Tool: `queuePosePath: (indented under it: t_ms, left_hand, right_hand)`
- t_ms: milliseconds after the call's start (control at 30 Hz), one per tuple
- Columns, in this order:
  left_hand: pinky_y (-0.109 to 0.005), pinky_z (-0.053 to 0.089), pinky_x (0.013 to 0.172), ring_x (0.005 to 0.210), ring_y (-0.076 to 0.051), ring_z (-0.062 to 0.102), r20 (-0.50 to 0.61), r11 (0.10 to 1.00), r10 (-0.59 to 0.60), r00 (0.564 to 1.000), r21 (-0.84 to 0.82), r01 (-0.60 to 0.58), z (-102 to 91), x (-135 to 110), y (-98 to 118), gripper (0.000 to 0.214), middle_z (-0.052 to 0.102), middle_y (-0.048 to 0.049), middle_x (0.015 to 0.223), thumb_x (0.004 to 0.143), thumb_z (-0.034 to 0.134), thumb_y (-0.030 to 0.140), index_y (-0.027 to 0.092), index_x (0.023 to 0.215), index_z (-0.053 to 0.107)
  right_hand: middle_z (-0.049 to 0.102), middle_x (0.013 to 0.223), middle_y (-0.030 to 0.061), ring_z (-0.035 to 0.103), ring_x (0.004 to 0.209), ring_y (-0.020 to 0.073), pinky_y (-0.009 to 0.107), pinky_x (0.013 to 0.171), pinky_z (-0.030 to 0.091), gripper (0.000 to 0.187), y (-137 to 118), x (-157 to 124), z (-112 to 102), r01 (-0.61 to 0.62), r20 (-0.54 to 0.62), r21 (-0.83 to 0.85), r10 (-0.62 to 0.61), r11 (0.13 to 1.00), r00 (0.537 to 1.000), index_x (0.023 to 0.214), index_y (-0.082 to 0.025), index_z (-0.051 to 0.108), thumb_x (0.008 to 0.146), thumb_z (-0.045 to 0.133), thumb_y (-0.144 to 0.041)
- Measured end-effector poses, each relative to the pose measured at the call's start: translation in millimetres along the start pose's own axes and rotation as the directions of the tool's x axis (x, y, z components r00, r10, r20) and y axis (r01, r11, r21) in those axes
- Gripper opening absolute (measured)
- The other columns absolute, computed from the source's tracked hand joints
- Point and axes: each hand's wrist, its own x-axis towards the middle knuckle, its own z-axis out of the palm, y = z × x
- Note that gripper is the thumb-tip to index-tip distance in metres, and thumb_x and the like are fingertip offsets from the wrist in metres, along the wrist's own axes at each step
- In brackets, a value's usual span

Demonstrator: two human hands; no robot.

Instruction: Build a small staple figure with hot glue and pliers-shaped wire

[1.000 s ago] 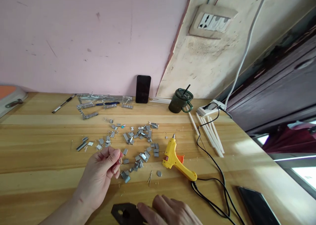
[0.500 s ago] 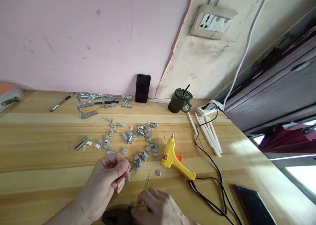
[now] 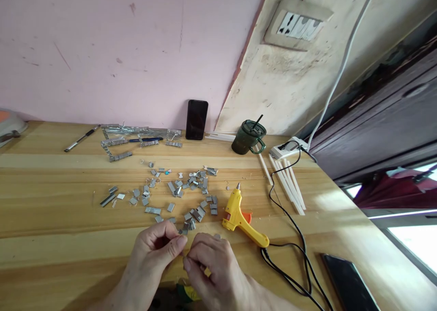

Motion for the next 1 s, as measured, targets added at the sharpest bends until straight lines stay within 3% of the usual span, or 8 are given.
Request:
queuePosePath:
  t_ms: [100, 267, 400, 500, 567, 700, 867, 1000]
  left_hand:
    - [-0.021, 0.027, 0.048, 0.053, -0.011, 0.028, -0.04, 0.998, 0.05, 0.998, 0.05, -0.048, 0.2, 1.3, -4.1, 0.034, 0.035, 0.0063, 0.052, 0.07, 0.071, 0.038, 0.019, 0.05, 0.051]
    - [-0.02, 0.028, 0.046, 0.051, -0.01, 0.03, -0.041, 0.995, 0.055, 0.998, 0.083, -0.051, -1.8, 3.3, -3.9, 0.035, 0.037, 0.0064, 0.05, 0.071, 0.071, 0.039, 0.018, 0.05, 0.052]
    - [-0.019, 0.029, 0.042, 0.044, -0.008, 0.035, -0.043, 0.999, -0.011, 0.999, -0.038, 0.01, -4.3, 5.0, 5.4, 0.033, 0.044, 0.0069, 0.046, 0.069, 0.073, 0.039, 0.018, 0.052, 0.055]
    - [-0.018, 0.032, 0.042, 0.042, -0.006, 0.04, -0.068, 0.993, -0.023, 0.997, -0.116, 0.015, -4.7, 7.4, 15.7, 0.032, 0.053, 0.0052, 0.048, 0.063, 0.078, 0.038, 0.017, 0.051, 0.058]
    - [-0.017, 0.032, 0.04, 0.041, -0.005, 0.041, -0.079, 0.988, -0.042, 0.996, -0.15, 0.03, -4.7, 9.6, 21.1, 0.032, 0.057, 0.0038, 0.05, 0.061, 0.079, 0.038, 0.016, 0.051, 0.059]
    - [-0.017, 0.031, 0.037, 0.039, -0.005, 0.042, -0.098, 0.979, -0.073, 0.993, -0.196, 0.053, -5.4, 12.7, 24.8, 0.031, 0.06, 0.0028, 0.05, 0.059, 0.08, 0.038, 0.016, 0.052, 0.06]
    - [-0.016, 0.03, 0.036, 0.038, -0.005, 0.042, -0.097, 0.972, -0.08, 0.992, -0.227, 0.056, -7.2, 11.9, 26.8, 0.033, 0.06, 0.0031, 0.048, 0.059, 0.081, 0.039, 0.016, 0.051, 0.058]
    - [-0.016, 0.029, 0.036, 0.038, -0.004, 0.042, -0.095, 0.965, -0.06, 0.994, -0.259, 0.034, -10.7, 10.9, 31.3, 0.033, 0.06, 0.003, 0.048, 0.06, 0.08, 0.039, 0.016, 0.052, 0.057]
  right_hand:
    - [0.047, 0.056, -0.002, 0.042, 0.05, 0.0116, 0.024, 0.048, 0.032, 0.02, 3.5, -0.1, 4.6, 0.116, -0.04, -0.159, -0.124, 0.98, 0.991, 0.059, -0.021, 0.043, 0.077, 0.042, -0.011]
    - [0.042, 0.056, -0.0037, 0.039, 0.051, 0.0101, 0.022, 0.048, 0.033, 0.025, 1.5, 6.0, -1.2, -0.113, 0.06, 0.061, 0.11, 0.992, 0.992, 0.057, -0.02, 0.043, 0.082, 0.045, -0.022]
    - [0.055, 0.066, -0.0015, 0.048, 0.055, 0.0109, 0.021, 0.048, 0.038, 0.036, 6.9, -4.3, -15.5, -0.331, 0.196, 0.175, 0.297, 0.927, 0.935, 0.087, -0.016, 0.062, 0.084, 0.052, -0.05]
    - [0.06, 0.069, -0.0004, 0.053, 0.054, 0.0118, 0.021, 0.046, 0.038, 0.028, 21.6, -30.9, -11.7, -0.048, 0.205, -0.211, 0.092, 0.976, 0.974, 0.082, -0.018, 0.061, 0.082, 0.058, -0.046]
    - [0.06, 0.066, -0.0007, 0.054, 0.053, 0.0135, 0.023, 0.043, 0.035, 0.015, 33.0, -51.2, 0.5, 0.276, 0.293, -0.483, -0.143, 0.831, 0.945, 0.074, -0.021, 0.057, 0.087, 0.051, -0.025]
    - [0.056, 0.057, 0.0006, 0.051, 0.047, 0.017, 0.029, 0.038, 0.032, 0.02, 47.1, -74.1, 30.4, 0.27, 0.188, -0.714, -0.195, 0.645, 0.963, 0.064, -0.022, 0.05, 0.083, 0.047, -0.017]
    - [0.059, 0.057, 0.001, 0.053, 0.046, 0.0162, 0.028, 0.037, 0.036, 0.016, 52.0, -74.8, 35.0, 0.269, 0.165, -0.674, -0.215, 0.688, 0.963, 0.071, -0.019, 0.055, 0.085, 0.048, -0.023]
    - [0.065, 0.065, -0.0026, 0.059, 0.053, 0.0132, 0.021, 0.046, 0.042, 0.009, 51.9, -78.0, 11.3, -0.157, 0.228, -0.259, 0.219, 0.953, 0.949, 0.072, -0.023, 0.06, 0.078, 0.06, -0.03]
